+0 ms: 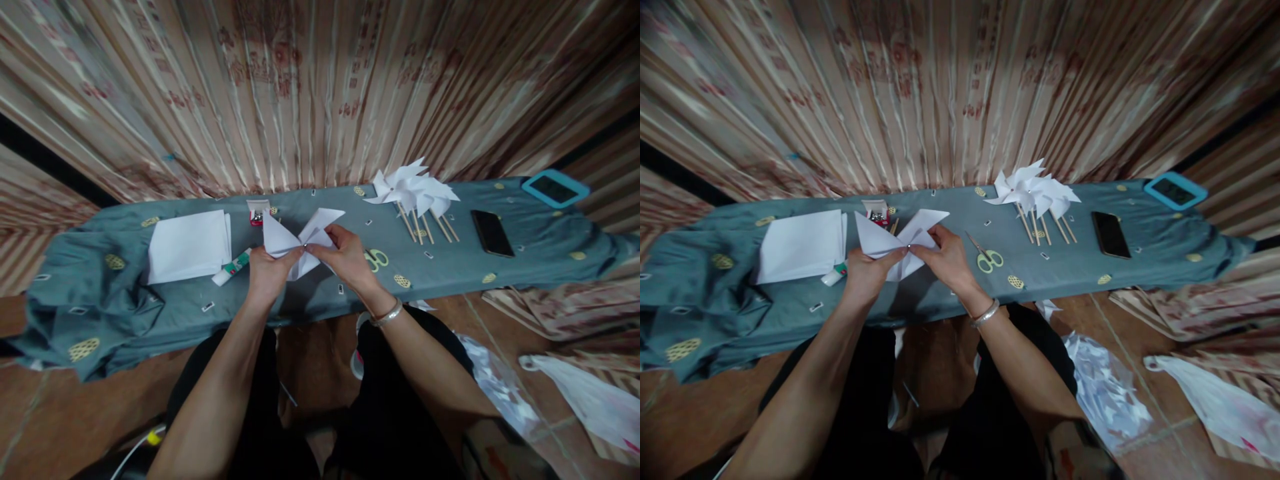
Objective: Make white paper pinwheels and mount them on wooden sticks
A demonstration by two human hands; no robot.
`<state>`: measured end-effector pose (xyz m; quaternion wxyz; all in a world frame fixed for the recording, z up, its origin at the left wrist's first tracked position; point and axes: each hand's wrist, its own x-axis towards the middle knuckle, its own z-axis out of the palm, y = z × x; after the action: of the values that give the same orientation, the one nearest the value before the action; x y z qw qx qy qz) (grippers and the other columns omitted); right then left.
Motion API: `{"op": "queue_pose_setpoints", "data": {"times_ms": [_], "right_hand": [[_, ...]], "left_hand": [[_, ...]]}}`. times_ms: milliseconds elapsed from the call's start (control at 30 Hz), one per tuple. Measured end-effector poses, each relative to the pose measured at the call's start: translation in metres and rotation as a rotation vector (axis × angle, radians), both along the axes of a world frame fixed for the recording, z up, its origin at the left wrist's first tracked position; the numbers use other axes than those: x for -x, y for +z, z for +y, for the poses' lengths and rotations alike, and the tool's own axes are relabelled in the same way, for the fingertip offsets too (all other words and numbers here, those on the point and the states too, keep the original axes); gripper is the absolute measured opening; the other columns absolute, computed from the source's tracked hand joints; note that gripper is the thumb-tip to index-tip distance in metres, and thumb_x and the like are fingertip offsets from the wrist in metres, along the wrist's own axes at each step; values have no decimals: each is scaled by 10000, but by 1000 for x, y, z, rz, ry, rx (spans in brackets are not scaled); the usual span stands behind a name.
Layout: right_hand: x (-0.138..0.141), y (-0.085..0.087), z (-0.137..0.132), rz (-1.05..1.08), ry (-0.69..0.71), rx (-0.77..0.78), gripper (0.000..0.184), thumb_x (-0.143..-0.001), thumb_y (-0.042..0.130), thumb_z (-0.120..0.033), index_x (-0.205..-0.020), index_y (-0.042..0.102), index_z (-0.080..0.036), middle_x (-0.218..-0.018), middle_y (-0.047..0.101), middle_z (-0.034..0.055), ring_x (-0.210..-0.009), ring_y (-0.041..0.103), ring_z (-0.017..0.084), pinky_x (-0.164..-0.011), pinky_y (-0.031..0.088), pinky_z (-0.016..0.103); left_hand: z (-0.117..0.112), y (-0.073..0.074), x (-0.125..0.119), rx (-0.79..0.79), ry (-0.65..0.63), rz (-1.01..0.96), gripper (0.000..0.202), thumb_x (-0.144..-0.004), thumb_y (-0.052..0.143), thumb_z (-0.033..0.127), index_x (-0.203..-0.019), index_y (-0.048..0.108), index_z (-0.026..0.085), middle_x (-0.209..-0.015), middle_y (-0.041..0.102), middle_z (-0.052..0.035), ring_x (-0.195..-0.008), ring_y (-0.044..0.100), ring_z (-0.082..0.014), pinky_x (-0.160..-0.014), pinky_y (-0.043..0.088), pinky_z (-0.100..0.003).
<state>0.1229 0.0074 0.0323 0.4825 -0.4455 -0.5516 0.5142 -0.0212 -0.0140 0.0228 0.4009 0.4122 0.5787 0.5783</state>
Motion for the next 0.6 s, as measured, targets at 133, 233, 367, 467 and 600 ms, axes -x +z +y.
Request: {"op": "queue_pose_setpoints", "data": {"times_ms": [133, 233, 367, 467, 600], "right_hand": [[0, -2, 0, -34, -6, -5, 290, -630, 721, -334, -848, 604, -182, -802, 687, 8, -705, 620, 162, -633, 483, 284], [0, -3, 0, -61, -8, -19, 306, -638, 717, -352, -868, 612, -180, -821, 686, 15, -732, 625, 171, -644, 485, 292], [0, -2, 0, -78, 7, -50, 301, -647, 715, -365, -864, 616, -181, -817, 683, 14, -742, 625, 173, -665, 489, 298], [1, -2, -1, -57, 4, -48, 316, -632, 730, -352, -871, 614, -180, -822, 688, 15, -741, 630, 175, -681, 498, 307], [1, -3, -2, -86, -12, -56, 341, -632, 742, -360, -891, 609, -181, -838, 694, 22, -744, 635, 178, -689, 505, 314]], "left_hand": [[-1, 0, -1, 11, 4, 2, 257, -501, 790, 308, -636, 684, 117, -615, 687, -27, -584, 627, -181, -557, 523, -271], [-1, 0, 0, 12, 2, -5, 273, -502, 786, 314, -658, 690, 112, -643, 698, -41, -601, 636, -185, -576, 531, -276], [-2, -1, 2, 5, -12, 5, 297, -507, 796, 315, -691, 698, 104, -660, 704, -47, -615, 643, -190, -590, 538, -284], [-3, 0, 3, -9, -15, 9, 296, -505, 803, 301, -704, 709, 104, -684, 719, -54, -638, 652, -197, -604, 547, -287], [-5, 0, 3, -21, -17, -5, 269, -509, 799, 292, -682, 713, 104, -681, 722, -57, -637, 649, -194, -597, 541, -279]]}}
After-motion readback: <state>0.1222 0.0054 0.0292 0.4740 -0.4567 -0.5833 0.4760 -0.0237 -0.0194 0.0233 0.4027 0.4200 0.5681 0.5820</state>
